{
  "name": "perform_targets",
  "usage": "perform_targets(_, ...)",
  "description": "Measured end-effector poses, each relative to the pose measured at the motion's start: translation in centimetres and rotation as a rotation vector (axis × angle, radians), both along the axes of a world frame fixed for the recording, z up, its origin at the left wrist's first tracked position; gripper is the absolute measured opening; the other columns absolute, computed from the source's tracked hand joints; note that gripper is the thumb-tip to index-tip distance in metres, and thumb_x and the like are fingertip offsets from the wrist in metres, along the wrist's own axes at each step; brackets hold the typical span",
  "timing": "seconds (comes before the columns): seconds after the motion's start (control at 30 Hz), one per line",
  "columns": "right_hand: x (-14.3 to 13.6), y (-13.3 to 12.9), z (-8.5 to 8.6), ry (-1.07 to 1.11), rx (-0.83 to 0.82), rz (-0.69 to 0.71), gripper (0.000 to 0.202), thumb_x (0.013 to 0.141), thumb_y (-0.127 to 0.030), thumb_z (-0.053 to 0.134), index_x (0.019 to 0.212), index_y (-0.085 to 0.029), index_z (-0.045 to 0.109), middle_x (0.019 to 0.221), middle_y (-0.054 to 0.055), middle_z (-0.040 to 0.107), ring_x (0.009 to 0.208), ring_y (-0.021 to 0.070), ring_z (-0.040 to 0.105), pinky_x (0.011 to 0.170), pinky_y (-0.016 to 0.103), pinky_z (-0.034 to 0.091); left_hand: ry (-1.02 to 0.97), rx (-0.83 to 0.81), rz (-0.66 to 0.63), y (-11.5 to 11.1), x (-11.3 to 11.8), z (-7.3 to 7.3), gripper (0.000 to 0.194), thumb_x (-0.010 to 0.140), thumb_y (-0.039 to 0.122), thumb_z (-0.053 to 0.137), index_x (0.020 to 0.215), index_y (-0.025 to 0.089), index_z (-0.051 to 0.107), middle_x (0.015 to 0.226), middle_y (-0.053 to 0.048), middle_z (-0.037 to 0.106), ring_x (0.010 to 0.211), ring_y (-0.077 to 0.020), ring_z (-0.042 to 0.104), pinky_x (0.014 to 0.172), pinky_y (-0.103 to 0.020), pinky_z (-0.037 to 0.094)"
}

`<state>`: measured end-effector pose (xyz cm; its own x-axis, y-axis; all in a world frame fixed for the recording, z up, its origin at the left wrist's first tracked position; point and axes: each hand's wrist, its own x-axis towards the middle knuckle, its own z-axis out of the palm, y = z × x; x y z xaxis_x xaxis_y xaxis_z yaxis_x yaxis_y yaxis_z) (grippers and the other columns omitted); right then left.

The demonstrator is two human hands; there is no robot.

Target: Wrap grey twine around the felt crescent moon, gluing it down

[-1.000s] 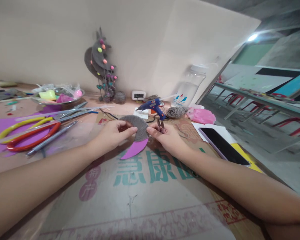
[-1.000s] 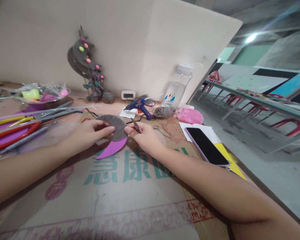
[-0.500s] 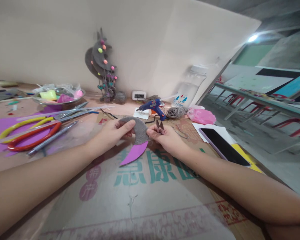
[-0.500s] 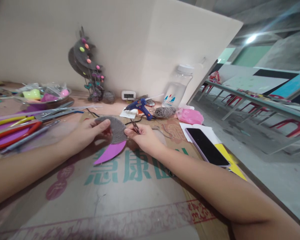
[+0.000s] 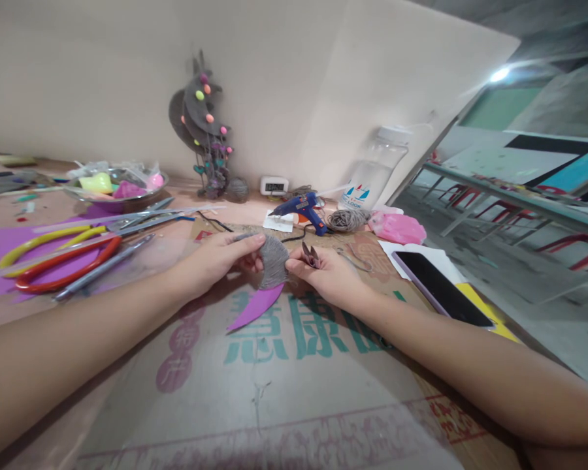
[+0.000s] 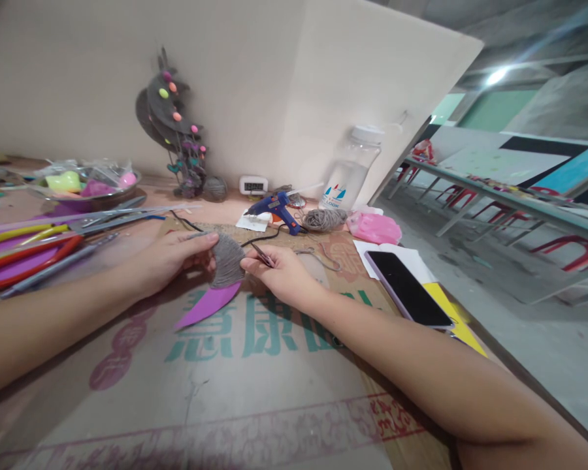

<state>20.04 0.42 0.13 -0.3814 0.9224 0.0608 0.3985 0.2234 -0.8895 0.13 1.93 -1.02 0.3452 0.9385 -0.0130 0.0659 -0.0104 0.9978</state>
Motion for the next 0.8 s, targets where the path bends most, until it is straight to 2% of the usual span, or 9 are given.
perform_targets(0.13,0.0,0.1,-0.1,0.011,-0.007,-0.011,0.021,0.079,-0.034,0.054,0.067,-0.017,0.052,0.056,-0.004,0.047,0.052,0.0087,0.043,0.052,0.023,0.034,-0.059,0.010,0.006,0.1,0.0,0.0,0.037,0.077,0.047,0.060,0.061,0.014,0.061,0.059,-0.003,0.063,0.053,-0.0121,0.058,0.053,-0.023,0.048)
perform_targets(0.23,0.1,0.3,-0.2,0.037,-0.025,-0.027,0.022,0.079,-0.037,0.055,0.069,-0.016,0.054,0.056,-0.004,0.047,0.051,0.0083,0.041,0.051,0.023,0.032,-0.128,0.069,0.033,-0.1,0.2,0.3,0.031,0.077,0.040,0.063,0.096,0.016,0.061,0.065,0.000,0.063,0.056,-0.0124,0.060,0.055,-0.023,0.049)
perform_targets(0.3,0.3,0.5,-0.3,0.072,-0.014,-0.030,0.025,0.078,-0.039,0.056,0.069,-0.016,0.054,0.055,-0.006,0.043,0.050,0.0074,0.036,0.050,0.023,0.029,-0.149,0.147,0.080,-0.4,0.4,0.5,0.049,0.077,0.034,0.063,0.121,0.020,0.046,0.065,0.003,0.062,0.057,-0.0125,0.061,0.055,-0.023,0.050)
perform_targets(0.33,0.4,0.5,-0.4,0.090,-0.008,-0.030,0.026,0.078,-0.040,0.057,0.069,-0.016,0.053,0.055,-0.006,0.041,0.049,0.0069,0.034,0.050,0.023,0.028,-0.143,0.198,0.105,-0.6,0.5,0.5,0.052,0.078,0.032,0.062,0.125,0.021,0.042,0.065,0.003,0.062,0.058,-0.0124,0.061,0.056,-0.024,0.050)
perform_targets(0.47,0.6,0.7,-0.8,0.143,-0.023,-0.027,0.027,0.078,-0.042,0.058,0.070,-0.017,0.053,0.054,-0.008,0.036,0.047,0.0060,0.026,0.049,0.023,0.023,-0.029,0.346,0.069,-1.1,0.9,0.3,0.029,0.082,0.030,0.057,0.108,0.018,0.056,0.081,-0.003,0.065,0.071,-0.0132,0.061,0.065,-0.025,0.050)
perform_targets(0.57,0.7,0.9,-1.1,0.175,-0.051,-0.025,0.027,0.078,-0.043,0.058,0.072,-0.017,0.051,0.052,-0.009,0.032,0.045,0.0059,0.024,0.047,0.023,0.021,0.063,0.344,0.016,-1.3,1.1,0.2,0.034,0.080,0.030,0.059,0.112,0.017,0.057,0.088,-0.005,0.065,0.074,-0.0143,0.060,0.063,-0.025,0.048)
perform_targets(0.67,1.0,1.0,-0.6,0.118,-0.023,-0.009,0.028,0.079,-0.045,0.056,0.074,-0.017,0.052,0.055,-0.007,0.035,0.046,0.0062,0.027,0.048,0.023,0.023,0.147,0.361,0.043,-1.6,1.1,0.4,0.042,0.077,0.026,0.061,0.118,0.018,0.055,0.084,-0.003,0.063,0.071,-0.0139,0.059,0.063,-0.025,0.046)
perform_targets(0.73,1.5,1.1,0.3,0.028,0.089,-0.003,0.028,0.082,-0.045,0.053,0.080,-0.017,0.055,0.061,-0.005,0.042,0.050,0.0075,0.033,0.050,0.023,0.028,0.191,0.390,0.071,-1.7,1.2,0.6,0.041,0.076,0.022,0.060,0.117,0.018,0.056,0.082,-0.001,0.061,0.072,-0.0136,0.059,0.066,-0.025,0.047)
perform_targets(0.8,2.2,1.0,1.5,-0.069,0.313,-0.014,0.028,0.087,-0.043,0.047,0.093,-0.017,0.056,0.074,0.000,0.050,0.060,0.0103,0.042,0.056,0.024,0.034,0.234,0.414,0.088,-1.9,1.3,0.9,0.041,0.074,0.019,0.059,0.115,0.018,0.058,0.079,0.000,0.060,0.072,-0.0131,0.058,0.068,-0.025,0.047)
